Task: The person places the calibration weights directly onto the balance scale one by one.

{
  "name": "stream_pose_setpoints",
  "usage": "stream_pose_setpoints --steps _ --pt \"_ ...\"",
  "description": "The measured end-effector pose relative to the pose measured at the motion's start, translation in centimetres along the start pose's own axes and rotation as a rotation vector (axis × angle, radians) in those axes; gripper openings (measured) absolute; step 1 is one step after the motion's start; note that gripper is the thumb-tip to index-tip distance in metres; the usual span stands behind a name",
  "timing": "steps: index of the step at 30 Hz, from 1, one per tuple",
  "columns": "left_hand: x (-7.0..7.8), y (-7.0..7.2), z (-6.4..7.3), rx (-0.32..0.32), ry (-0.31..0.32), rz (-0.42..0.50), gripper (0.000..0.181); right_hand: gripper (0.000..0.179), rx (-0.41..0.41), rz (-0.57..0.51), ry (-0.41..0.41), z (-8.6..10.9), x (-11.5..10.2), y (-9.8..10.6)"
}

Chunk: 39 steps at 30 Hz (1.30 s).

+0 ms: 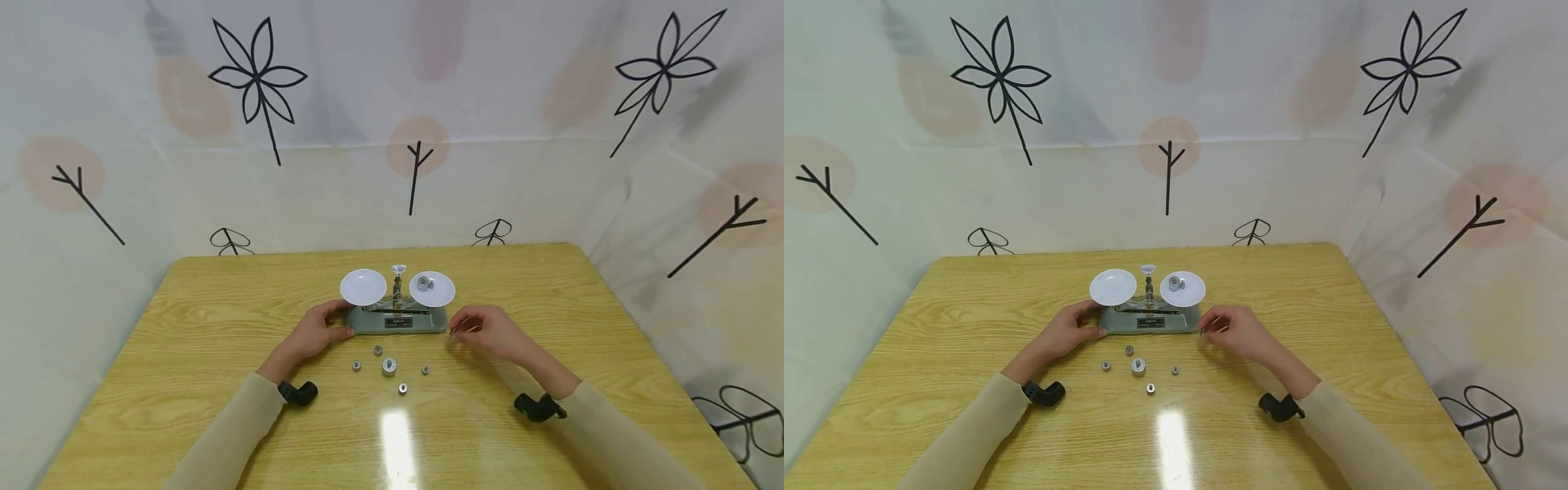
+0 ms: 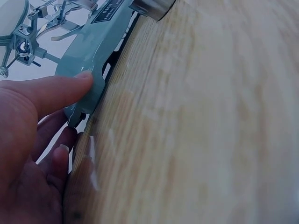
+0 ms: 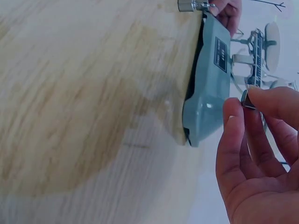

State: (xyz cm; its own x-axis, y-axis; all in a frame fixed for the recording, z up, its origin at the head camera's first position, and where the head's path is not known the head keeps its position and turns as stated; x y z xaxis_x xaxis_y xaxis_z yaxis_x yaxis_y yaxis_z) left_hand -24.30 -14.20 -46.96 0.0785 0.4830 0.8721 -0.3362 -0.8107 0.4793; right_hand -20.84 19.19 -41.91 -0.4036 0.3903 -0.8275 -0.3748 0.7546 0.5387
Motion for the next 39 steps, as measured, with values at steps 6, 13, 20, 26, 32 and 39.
stream_pose_setpoints --steps 6,13,20,26,32,39 --pt "2.0 0.2 1.0 -0.013 0.004 -0.005 0.055 0.014 0.026 0.045 0.011 0.0 -0.3 1.1" --pt "3.9 0.5 2.1 -0.026 -0.01 -0.001 0.052 0.014 0.058 0.04 0.0 -0.1 -0.5 2.0" --pt "3.9 0.5 2.0 -0.021 -0.004 -0.004 0.053 0.016 0.094 0.031 0.001 -0.2 -0.9 2.9" --pt "4.0 0.6 2.1 -0.023 0.0 -0.002 0.053 0.015 0.106 0.043 -0.015 -0.3 -1.2 3.3" --pt "1.8 0.2 0.9 -0.012 0.005 0.0 0.055 0.013 0.12 0.047 -0.008 -0.6 -1.8 3.9" --pt "0.0 0.1 0.0 -0.008 -0.001 -0.004 0.055 0.015 0.133 0.053 -0.002 -1.4 -2.8 4.6"
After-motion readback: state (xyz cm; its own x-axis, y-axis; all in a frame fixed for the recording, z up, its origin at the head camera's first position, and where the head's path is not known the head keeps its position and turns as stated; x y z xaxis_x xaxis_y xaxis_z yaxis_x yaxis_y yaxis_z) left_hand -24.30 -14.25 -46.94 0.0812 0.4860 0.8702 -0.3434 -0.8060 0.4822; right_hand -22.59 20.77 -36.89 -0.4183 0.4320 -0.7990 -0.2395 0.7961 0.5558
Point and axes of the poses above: each hand's wrist, its own z-axis away from the middle knuckle, its own y-axis out of the back of the hand, x = y × z, the point moved 5 cm from there along -z, towards the middle knuckle, and after that the axes turned 8 degrees about y, right-handed, at the moved point
